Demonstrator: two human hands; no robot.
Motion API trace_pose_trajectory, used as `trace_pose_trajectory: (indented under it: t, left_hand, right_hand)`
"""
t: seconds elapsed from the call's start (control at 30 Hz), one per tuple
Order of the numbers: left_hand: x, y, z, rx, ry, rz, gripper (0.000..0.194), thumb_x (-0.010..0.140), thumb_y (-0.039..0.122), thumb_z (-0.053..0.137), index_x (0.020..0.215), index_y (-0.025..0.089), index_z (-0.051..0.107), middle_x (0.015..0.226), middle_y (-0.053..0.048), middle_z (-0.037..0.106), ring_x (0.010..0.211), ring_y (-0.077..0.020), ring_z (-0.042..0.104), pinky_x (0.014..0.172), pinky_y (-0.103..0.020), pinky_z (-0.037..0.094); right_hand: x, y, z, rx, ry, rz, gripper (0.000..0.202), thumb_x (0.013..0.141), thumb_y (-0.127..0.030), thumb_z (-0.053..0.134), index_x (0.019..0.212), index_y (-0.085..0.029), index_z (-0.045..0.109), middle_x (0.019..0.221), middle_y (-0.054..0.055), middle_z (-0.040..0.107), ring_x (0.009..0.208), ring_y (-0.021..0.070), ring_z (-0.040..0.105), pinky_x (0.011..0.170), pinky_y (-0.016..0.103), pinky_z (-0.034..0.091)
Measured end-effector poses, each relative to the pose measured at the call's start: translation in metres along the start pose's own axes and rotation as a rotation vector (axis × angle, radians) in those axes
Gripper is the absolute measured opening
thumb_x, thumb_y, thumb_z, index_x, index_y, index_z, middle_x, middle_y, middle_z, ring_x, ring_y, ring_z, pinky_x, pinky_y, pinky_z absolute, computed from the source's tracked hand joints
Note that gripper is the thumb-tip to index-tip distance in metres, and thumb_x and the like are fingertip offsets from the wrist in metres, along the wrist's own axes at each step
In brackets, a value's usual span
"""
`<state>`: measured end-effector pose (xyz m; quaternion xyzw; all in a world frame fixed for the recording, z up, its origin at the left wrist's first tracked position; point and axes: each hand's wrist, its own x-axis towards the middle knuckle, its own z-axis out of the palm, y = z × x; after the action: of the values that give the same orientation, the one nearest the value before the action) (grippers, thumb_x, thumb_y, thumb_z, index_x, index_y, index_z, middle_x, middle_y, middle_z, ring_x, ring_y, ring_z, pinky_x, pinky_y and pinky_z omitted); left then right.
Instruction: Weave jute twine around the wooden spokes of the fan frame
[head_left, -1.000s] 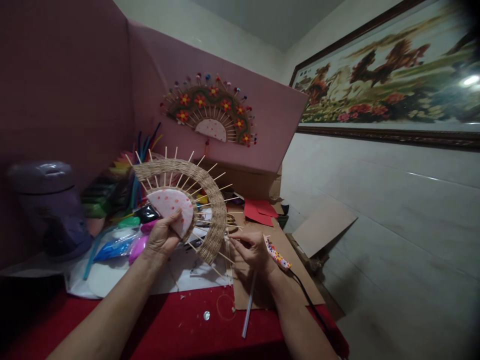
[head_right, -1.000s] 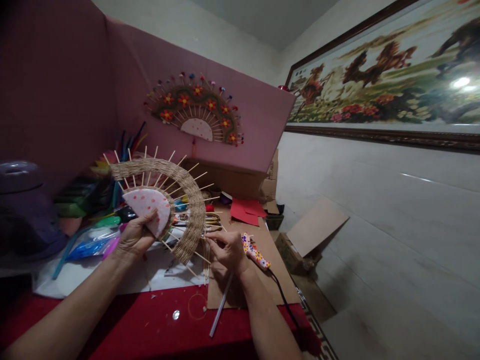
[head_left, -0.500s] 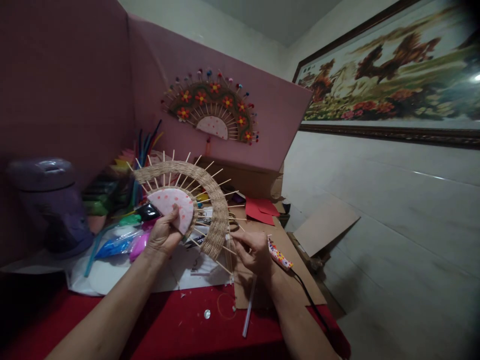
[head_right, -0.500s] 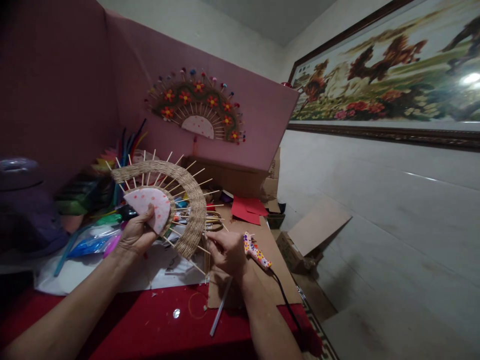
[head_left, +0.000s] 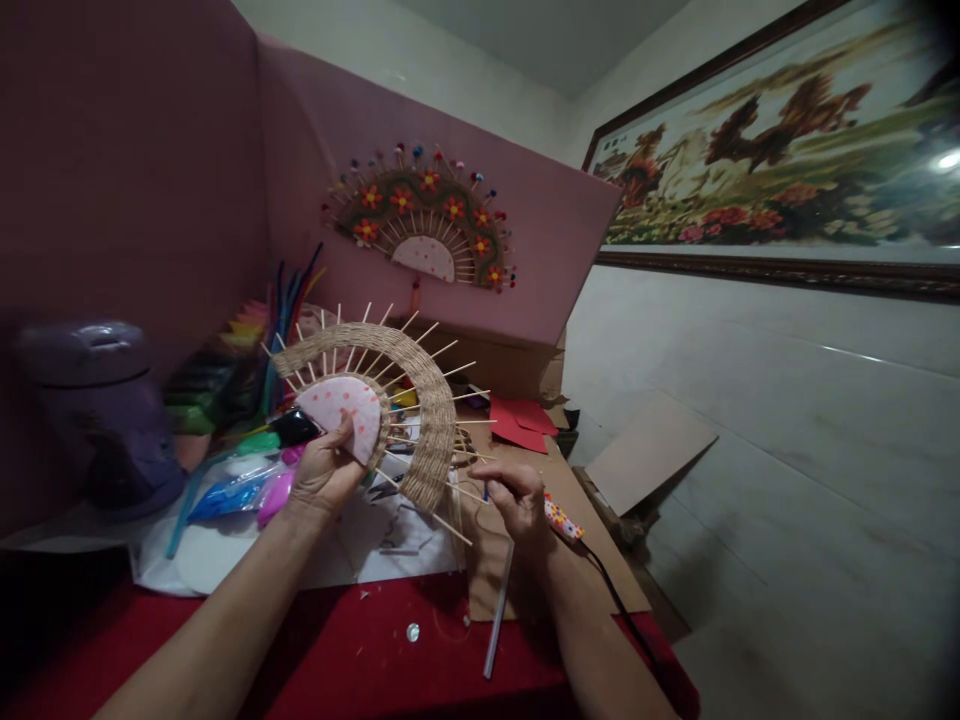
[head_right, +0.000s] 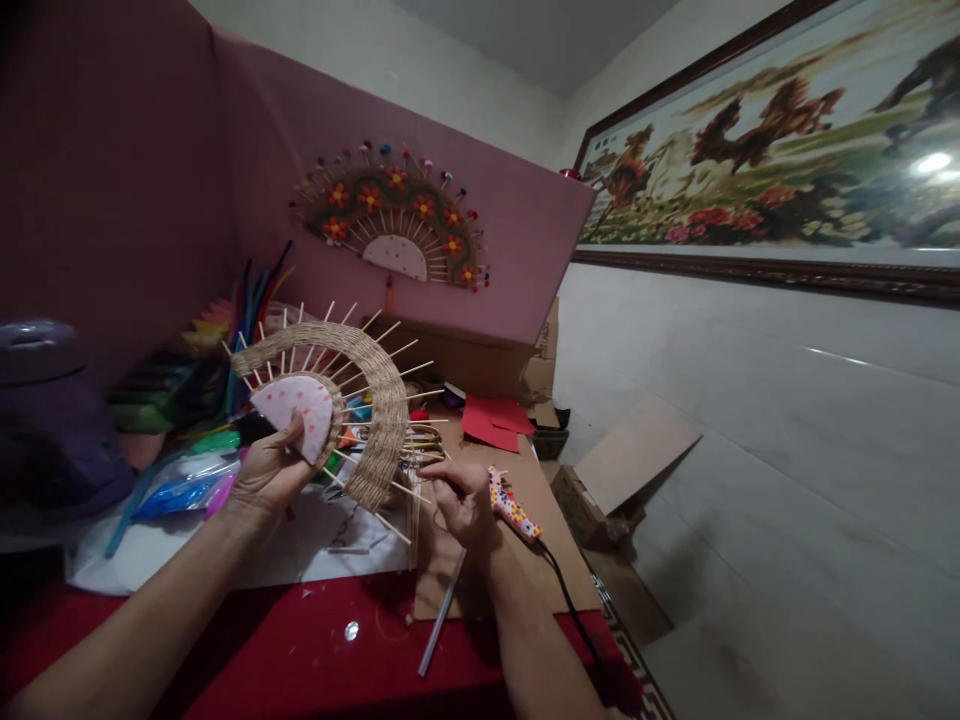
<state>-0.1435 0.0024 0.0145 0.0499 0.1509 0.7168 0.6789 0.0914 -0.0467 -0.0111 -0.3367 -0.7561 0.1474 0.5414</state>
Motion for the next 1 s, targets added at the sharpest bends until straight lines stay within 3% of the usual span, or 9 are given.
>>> trace_pose_trajectory:
  t: [0.27,0.43,0.7,0.8,1.0]
  left_hand:
    - [0.000,-0.004,-0.001,-0.032,-0.082,-0.054,0.033,0.088,0.011,0.037,0.110,0.020,0.059,0.082,-0.006,0.071,0.080,-0.0160,0.067,0.086,-0.034,0.050]
    - [-0.003,-0.008,-0.002,-0.014,-0.199,-0.147,0.031,0.089,0.024,0.039,0.113,0.020,0.057,0.095,-0.010,0.069,0.092,-0.0211,0.064,0.089,-0.043,0.047]
    - [-0.011,-0.010,0.005,0.035,-0.112,-0.123,0.039,0.085,0.003,0.035,0.114,0.018,0.056,0.094,-0.009,0.069,0.093,-0.0199,0.063,0.088,-0.041,0.048]
    - [-0.007,-0.013,0.008,-0.001,-0.142,-0.135,0.036,0.087,0.007,0.035,0.113,0.020,0.057,0.096,-0.008,0.069,0.095,-0.0187,0.063,0.088,-0.036,0.049]
    - [0.012,-0.020,0.021,-0.021,-0.186,-0.149,0.032,0.087,0.013,0.040,0.115,0.019,0.055,0.096,-0.010,0.068,0.089,-0.0204,0.064,0.086,-0.042,0.049]
  right_hand:
    - [0.000,0.010,0.010,0.069,-0.096,0.064,0.018,0.074,-0.020,0.058,0.088,-0.021,0.069,0.085,0.005,0.071,0.080,0.0185,0.065,0.071,0.028,0.052]
    - [-0.001,0.011,0.014,0.022,-0.035,0.070,0.015,0.075,-0.022,0.057,0.084,-0.020,0.069,0.081,0.005,0.070,0.073,0.0183,0.066,0.065,0.028,0.052]
    - [0.005,0.004,0.012,-0.019,0.008,0.068,0.015,0.077,-0.023,0.055,0.076,-0.019,0.070,0.071,0.004,0.068,0.060,0.0157,0.061,0.055,0.025,0.048]
    - [0.003,0.008,0.014,0.019,0.022,0.111,0.018,0.079,-0.026,0.053,0.081,-0.019,0.070,0.075,0.005,0.069,0.066,0.0175,0.063,0.060,0.027,0.050]
    - [0.004,0.022,0.015,0.076,0.170,0.165,0.019,0.073,-0.020,0.059,0.089,-0.020,0.069,0.094,0.006,0.069,0.089,0.0209,0.064,0.082,0.034,0.051]
